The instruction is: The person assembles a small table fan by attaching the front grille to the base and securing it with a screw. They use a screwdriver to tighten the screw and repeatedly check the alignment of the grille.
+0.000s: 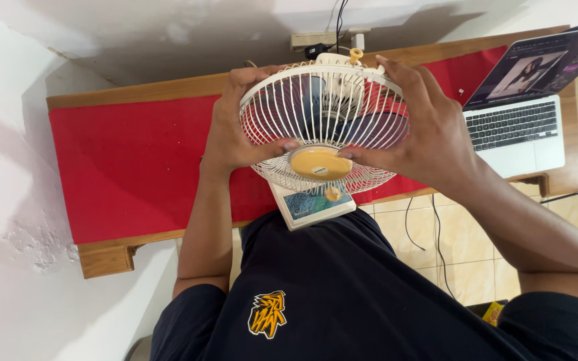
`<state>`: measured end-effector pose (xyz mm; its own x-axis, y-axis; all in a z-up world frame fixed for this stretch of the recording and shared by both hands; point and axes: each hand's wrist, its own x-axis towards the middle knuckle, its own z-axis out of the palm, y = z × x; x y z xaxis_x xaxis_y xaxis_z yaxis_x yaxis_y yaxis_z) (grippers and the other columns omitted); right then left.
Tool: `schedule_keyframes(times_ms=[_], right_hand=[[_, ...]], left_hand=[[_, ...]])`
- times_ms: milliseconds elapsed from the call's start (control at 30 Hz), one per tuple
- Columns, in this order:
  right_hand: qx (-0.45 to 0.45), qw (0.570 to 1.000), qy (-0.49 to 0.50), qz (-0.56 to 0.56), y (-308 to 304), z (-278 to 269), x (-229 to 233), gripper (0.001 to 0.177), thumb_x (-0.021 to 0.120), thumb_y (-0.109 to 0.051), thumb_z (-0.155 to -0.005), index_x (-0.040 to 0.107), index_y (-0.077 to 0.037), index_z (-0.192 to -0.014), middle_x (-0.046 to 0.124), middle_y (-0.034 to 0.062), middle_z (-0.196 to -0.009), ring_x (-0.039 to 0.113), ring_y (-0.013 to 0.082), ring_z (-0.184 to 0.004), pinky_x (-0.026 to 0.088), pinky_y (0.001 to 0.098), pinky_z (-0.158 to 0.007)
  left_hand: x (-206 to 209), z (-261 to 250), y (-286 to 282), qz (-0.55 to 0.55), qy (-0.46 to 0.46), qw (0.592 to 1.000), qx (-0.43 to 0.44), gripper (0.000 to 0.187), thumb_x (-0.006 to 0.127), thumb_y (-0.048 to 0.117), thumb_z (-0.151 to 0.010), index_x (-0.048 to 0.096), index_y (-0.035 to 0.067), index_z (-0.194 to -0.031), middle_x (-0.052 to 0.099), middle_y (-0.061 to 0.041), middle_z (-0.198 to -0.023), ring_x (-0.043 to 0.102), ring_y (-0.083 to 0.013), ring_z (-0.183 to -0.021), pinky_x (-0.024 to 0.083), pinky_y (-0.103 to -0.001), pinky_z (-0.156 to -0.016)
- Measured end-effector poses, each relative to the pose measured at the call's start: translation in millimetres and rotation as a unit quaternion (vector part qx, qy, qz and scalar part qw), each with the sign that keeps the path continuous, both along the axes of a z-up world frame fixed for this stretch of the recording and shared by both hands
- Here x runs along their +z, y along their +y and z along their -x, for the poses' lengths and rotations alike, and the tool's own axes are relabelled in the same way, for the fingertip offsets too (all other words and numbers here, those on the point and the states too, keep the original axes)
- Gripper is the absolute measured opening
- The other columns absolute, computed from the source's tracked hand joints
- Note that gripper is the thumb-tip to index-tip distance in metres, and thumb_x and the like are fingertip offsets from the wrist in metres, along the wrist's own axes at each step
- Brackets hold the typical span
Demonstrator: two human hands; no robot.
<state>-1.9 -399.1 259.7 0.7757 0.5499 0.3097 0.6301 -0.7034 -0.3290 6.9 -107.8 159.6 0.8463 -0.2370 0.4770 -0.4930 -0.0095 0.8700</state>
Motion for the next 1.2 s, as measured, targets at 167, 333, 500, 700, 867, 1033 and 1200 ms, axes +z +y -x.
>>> schedule_keyframes(times_ms=[167, 333, 500, 700, 867, 1033, 1200], right_hand=[[0.008, 1.000, -0.006, -0.011, 0.8, 2.0, 1.1, 0.114, 0.099, -0.049, -0.070, 0.036, 0.005, -0.148, 0.060, 0.0284, -0.132, 0.072, 0.0364, -0.109, 0.065, 0.0411, -0.081], [0.013, 1.000, -0.018, -0.021, 0.5, 1.6, -0.4, 0.110, 0.099, -0.049, -0.073, 0.038, 0.003, -0.149, 0.061, 0.0258, -0.133, 0.070, 0.0350, -0.117, 0.065, 0.0409, -0.090], [0.001, 0.999, -0.005, -0.040, -0.6, 2.0, -2.8, 0.108, 0.100, -0.045, -0.072, 0.040, 0.001, -0.149, 0.062, 0.0232, -0.132, 0.069, 0.0349, -0.121, 0.063, 0.0419, -0.098], [0.006, 0.997, 0.010, -0.070, -1.8, 4.8, -4.3, 0.107, 0.101, -0.042, -0.070, 0.043, 0.000, -0.149, 0.063, 0.0232, -0.133, 0.069, 0.0339, -0.124, 0.061, 0.0417, -0.104], [-0.005, 0.997, 0.008, -0.071, -2.2, 6.8, -7.4, 0.108, 0.101, -0.043, -0.068, 0.044, 0.001, -0.149, 0.064, 0.0229, -0.130, 0.069, 0.0334, -0.124, 0.060, 0.0430, -0.107], [0.021, 0.996, 0.000, -0.082, -7.8, 2.7, -8.8, 0.105, 0.102, -0.041, -0.069, 0.047, 0.005, -0.146, 0.064, 0.0238, -0.131, 0.068, 0.0323, -0.125, 0.062, 0.0419, -0.107], [0.020, 0.997, 0.011, -0.068, -17.8, -2.2, -7.6, 0.092, 0.105, -0.039, -0.064, 0.056, 0.007, -0.127, 0.068, 0.0216, -0.117, 0.071, 0.0302, -0.112, 0.063, 0.0395, -0.097]], left_hand=[[-1.0, -0.5, -0.6, -0.021, 0.009, 1.000, 0.015, 0.087, 0.097, 0.040, -0.073, 0.048, 0.008, -0.137, 0.065, -0.014, -0.138, 0.070, -0.0233, -0.123, 0.060, -0.035, -0.109], [-1.5, -0.7, -0.8, -0.011, -0.002, 1.000, 0.008, 0.085, 0.097, 0.038, -0.076, 0.048, 0.008, -0.138, 0.065, -0.016, -0.140, 0.068, -0.0241, -0.128, 0.058, -0.036, -0.113], [-0.6, -2.1, -1.5, 0.005, -0.007, 1.000, -0.004, 0.081, 0.098, 0.033, -0.077, 0.047, 0.007, -0.134, 0.063, -0.017, -0.141, 0.065, -0.0257, -0.134, 0.055, -0.037, -0.117], [-1.1, -1.2, -1.7, 0.001, 0.003, 1.000, -0.004, 0.085, 0.099, 0.034, -0.076, 0.047, 0.008, -0.138, 0.064, -0.018, -0.141, 0.066, -0.0262, -0.133, 0.057, -0.037, -0.116], [-1.2, -2.3, -1.9, 0.000, 0.004, 1.000, -0.003, 0.086, 0.098, 0.036, -0.075, 0.047, 0.009, -0.138, 0.064, -0.018, -0.141, 0.068, -0.0262, -0.132, 0.060, -0.037, -0.115], [-1.5, -0.8, -3.8, 0.008, -0.007, 1.000, -0.018, 0.086, 0.100, 0.033, -0.076, 0.046, 0.009, -0.138, 0.063, -0.019, -0.142, 0.065, -0.0276, -0.134, 0.058, -0.037, -0.116], [0.4, -0.6, -5.8, -0.010, -0.018, 1.000, -0.015, 0.087, 0.100, 0.033, -0.074, 0.046, 0.008, -0.137, 0.064, -0.018, -0.140, 0.066, -0.0269, -0.133, 0.059, -0.037, -0.114]])
